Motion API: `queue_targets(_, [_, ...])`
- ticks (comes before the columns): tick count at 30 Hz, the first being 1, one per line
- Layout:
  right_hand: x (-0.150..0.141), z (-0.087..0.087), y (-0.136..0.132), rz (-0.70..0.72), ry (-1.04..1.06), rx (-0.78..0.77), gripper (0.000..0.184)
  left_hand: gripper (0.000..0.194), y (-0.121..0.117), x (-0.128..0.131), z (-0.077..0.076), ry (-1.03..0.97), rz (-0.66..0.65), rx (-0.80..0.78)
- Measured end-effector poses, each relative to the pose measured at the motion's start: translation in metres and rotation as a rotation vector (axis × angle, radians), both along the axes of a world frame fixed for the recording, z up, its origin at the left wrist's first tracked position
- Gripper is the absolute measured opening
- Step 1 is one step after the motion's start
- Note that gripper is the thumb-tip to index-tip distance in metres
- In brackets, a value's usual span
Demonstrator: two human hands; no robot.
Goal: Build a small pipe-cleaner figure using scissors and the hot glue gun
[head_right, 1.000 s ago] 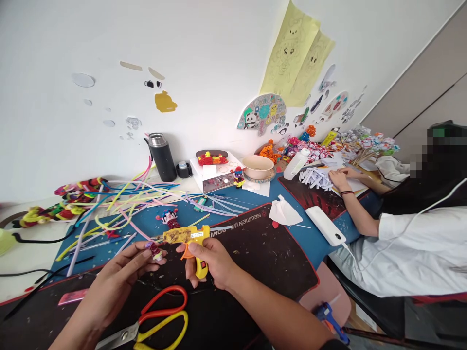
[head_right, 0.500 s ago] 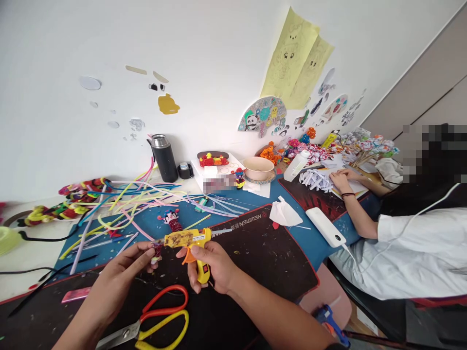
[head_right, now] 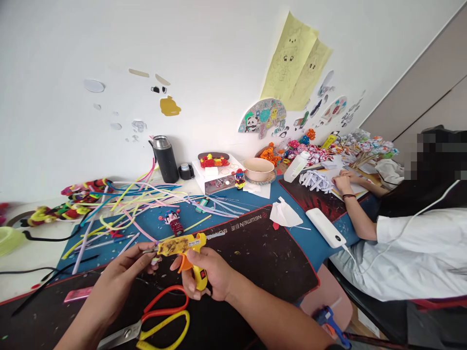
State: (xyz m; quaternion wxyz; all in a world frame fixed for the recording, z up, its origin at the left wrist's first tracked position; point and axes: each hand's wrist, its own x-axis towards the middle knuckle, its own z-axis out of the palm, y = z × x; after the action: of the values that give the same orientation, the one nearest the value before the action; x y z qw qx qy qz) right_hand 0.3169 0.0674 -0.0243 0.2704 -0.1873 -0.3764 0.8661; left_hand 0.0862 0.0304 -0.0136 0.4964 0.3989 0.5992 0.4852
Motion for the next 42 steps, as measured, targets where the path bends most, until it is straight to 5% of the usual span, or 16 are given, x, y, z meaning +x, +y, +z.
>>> queue_targets(15, [0.0,0.008,0.0,-0.297,-0.602,0.357,0.065,0.063,0.002,0.004,0.014,0.079,0.075,-0.005])
queue_targets(42, [-0.001,0.003,-0.003,-0.354,-0.708,0.495,0.071,0.059,-0.002,0.001,0.009,0.146,0.015,0.021])
